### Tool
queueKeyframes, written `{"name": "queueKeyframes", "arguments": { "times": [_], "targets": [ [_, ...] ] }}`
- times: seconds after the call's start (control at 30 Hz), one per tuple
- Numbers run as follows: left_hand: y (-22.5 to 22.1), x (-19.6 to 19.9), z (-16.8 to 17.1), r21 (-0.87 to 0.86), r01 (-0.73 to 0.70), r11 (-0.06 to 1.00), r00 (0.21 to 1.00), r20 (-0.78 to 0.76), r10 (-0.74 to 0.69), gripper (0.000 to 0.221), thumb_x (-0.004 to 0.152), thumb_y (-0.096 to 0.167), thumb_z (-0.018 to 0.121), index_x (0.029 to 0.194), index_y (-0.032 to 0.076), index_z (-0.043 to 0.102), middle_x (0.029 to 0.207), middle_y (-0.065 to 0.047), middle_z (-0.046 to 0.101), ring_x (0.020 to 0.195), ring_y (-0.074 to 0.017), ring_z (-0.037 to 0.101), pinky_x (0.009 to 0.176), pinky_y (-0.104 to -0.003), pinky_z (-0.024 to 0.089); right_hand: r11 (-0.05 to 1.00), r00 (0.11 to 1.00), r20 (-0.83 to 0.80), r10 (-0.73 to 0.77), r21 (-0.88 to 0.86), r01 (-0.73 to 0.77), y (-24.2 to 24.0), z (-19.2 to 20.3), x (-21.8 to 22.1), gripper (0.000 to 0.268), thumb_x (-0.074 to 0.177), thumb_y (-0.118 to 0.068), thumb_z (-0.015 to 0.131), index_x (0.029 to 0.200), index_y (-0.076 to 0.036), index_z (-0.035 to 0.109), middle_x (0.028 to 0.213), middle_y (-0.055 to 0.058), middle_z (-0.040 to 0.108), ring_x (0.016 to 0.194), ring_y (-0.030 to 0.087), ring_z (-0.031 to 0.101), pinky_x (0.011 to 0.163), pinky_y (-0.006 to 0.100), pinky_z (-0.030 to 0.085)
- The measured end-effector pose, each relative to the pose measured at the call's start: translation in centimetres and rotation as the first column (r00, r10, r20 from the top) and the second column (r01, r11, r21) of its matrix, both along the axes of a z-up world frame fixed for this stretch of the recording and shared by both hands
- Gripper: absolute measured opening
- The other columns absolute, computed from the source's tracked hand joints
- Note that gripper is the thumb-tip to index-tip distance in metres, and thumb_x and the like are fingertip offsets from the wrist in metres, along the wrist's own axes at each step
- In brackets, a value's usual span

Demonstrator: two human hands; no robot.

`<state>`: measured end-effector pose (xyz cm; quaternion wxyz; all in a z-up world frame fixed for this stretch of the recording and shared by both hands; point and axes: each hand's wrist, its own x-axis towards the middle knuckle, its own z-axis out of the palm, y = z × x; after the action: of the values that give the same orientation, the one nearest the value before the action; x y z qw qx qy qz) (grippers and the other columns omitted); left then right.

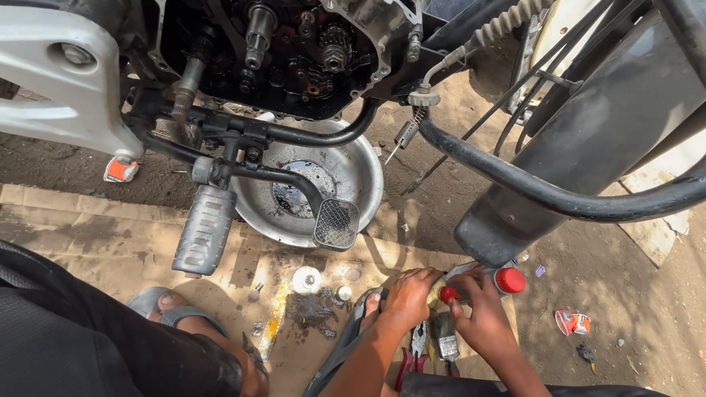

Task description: Cleaning the internal components of a motorcycle engine with a brush and cleaning fluid.

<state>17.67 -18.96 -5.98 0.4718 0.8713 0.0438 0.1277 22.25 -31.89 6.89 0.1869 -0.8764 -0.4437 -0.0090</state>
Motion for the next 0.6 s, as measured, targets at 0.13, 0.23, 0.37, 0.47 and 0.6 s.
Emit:
{"name": "queueKeyframes", "arguments": {
  "times": [0.13,0.23,0.37,0.47,0.6],
  "targets": [
    [0.6,-1.3,2.1,-0.028,0.001,1.000,1.000,0.011,-0.001,0.071,0.071,0.003,0.078,0.140,0.007,0.058,0.142,-0.013,0.060,0.131,-0.0352,0.056,0.110,-0.044,0.044,0.911,0.906,-0.171,-0.387,-0.223,0.347,1.7,0.4,-0.6,0.040,0.092,-0.028,0.073,0.121,-0.004,0.061,0.116,0.023,0.068,0.105,0.042,0.066,0.089,0.048,0.052],
    [-0.8,-0.8,-1.0,-0.008,-0.016,1.000,0.999,0.032,0.017,0.076,0.070,0.005,0.081,0.141,0.005,0.056,0.144,-0.014,0.057,0.134,-0.0352,0.053,0.111,-0.044,0.043,0.801,0.867,-0.163,-0.471,-0.491,0.343,2.3,0.0,-0.6,0.032,0.098,-0.033,0.069,0.118,-0.009,0.065,0.106,0.020,0.072,0.106,0.040,0.069,0.092,0.049,0.054],
    [-0.1,-1.4,0.1,0.014,-0.024,1.000,0.998,0.053,0.023,0.082,0.068,0.007,0.084,0.144,0.004,0.053,0.148,-0.015,0.054,0.136,-0.0362,0.050,0.111,-0.044,0.044,0.882,0.919,-0.202,-0.337,-0.410,0.233,1.3,0.9,0.4,0.038,0.082,-0.017,0.075,0.118,-0.010,0.066,0.109,0.015,0.068,0.103,0.037,0.067,0.089,0.046,0.054],
    [-0.6,-1.2,0.3,-0.034,0.007,0.999,1.000,0.031,-0.006,0.091,0.063,0.013,0.089,0.144,0.002,0.050,0.147,-0.016,0.051,0.137,-0.0376,0.046,0.112,-0.045,0.042,0.961,0.998,-0.055,-0.031,-0.277,0.015,-0.5,0.9,1.1,0.036,0.067,0.009,0.063,0.098,-0.008,0.070,0.111,0.008,0.071,0.110,0.033,0.063,0.093,0.043,0.052],
    [-0.3,-1.3,1.0,-0.056,0.006,0.998,1.000,0.018,-0.005,0.093,0.062,0.015,0.091,0.144,0.004,0.049,0.146,-0.016,0.050,0.139,-0.0375,0.045,0.113,-0.045,0.040,0.971,0.989,-0.091,-0.116,-0.218,0.094,-1.3,2.4,1.0,0.032,0.069,0.007,0.067,0.095,-0.010,0.071,0.109,0.003,0.071,0.110,0.028,0.063,0.094,0.040,0.051]
  ]
}}
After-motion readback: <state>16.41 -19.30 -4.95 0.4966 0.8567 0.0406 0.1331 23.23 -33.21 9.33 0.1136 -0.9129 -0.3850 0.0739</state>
